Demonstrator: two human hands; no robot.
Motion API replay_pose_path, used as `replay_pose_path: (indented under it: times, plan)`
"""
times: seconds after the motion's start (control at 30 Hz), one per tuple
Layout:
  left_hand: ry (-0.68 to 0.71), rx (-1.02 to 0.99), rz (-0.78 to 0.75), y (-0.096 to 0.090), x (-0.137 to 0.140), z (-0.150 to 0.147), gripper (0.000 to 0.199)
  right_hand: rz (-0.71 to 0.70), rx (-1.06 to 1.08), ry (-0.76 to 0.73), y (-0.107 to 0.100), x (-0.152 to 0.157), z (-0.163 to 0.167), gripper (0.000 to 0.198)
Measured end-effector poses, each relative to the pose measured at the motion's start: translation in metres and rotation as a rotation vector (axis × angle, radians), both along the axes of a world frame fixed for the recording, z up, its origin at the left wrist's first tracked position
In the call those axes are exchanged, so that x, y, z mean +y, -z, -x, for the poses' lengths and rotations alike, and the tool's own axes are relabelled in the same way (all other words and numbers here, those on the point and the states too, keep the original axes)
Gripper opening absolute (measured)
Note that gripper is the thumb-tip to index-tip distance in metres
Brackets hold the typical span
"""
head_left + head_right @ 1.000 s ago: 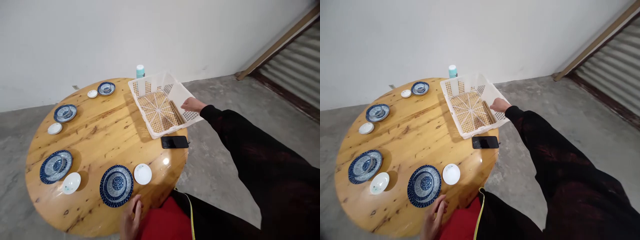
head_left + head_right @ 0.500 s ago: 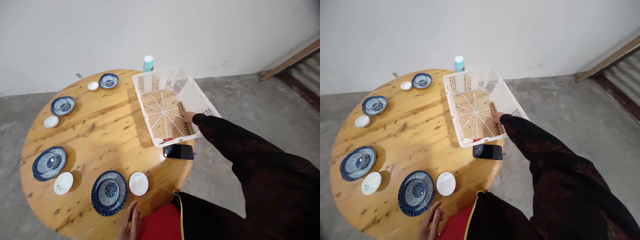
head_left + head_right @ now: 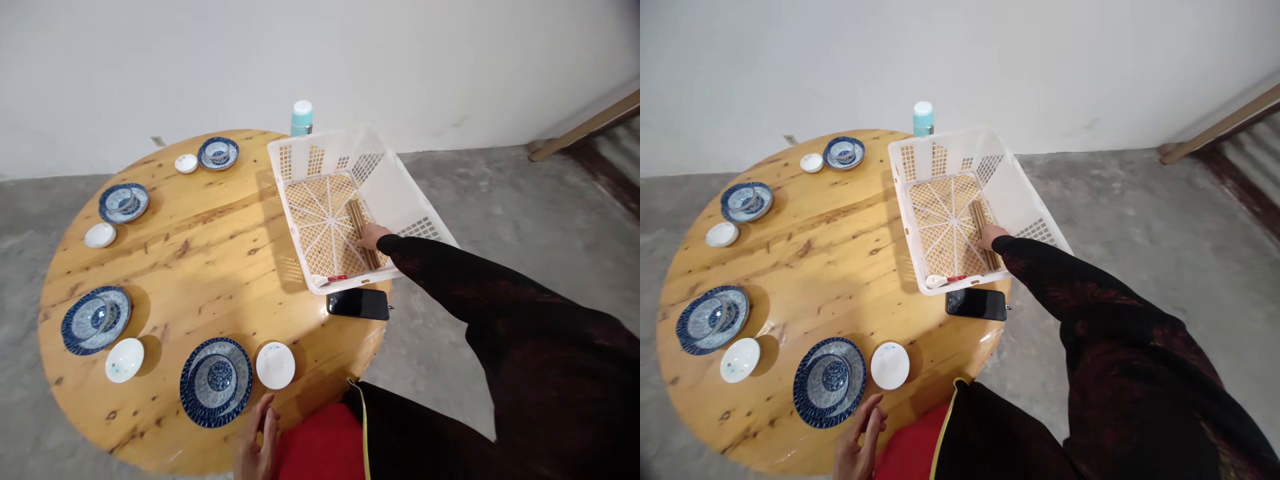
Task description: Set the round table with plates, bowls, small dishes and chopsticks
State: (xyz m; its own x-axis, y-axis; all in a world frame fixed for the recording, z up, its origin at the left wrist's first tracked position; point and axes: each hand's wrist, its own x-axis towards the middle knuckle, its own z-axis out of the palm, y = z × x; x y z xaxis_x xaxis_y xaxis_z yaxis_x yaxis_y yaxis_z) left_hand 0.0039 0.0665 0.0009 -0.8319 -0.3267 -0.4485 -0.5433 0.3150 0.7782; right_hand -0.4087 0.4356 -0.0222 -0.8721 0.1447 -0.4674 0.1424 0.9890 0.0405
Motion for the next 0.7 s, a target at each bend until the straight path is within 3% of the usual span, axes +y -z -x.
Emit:
replay_pose_path:
  times: [0.17,0.4,0.7]
  plan:
    - [0.022,-0.018,0.001,-0.005,-0.001,-0.002,0.06,-0.032,0.02,-0.037,0.003,-0.017,0.002,0.064]
    - [0.023,-0.018,0.038,-0.009,0.0,-0.003,0.055,-0.047,0.056,-0.076,0.007,-0.033,0.006,0.055]
    - [-0.035,-0.01,0.031,-0.008,0.002,-0.008,0.046,-0.086,0.069,-0.014,0.012,-0.043,0.012,0.056]
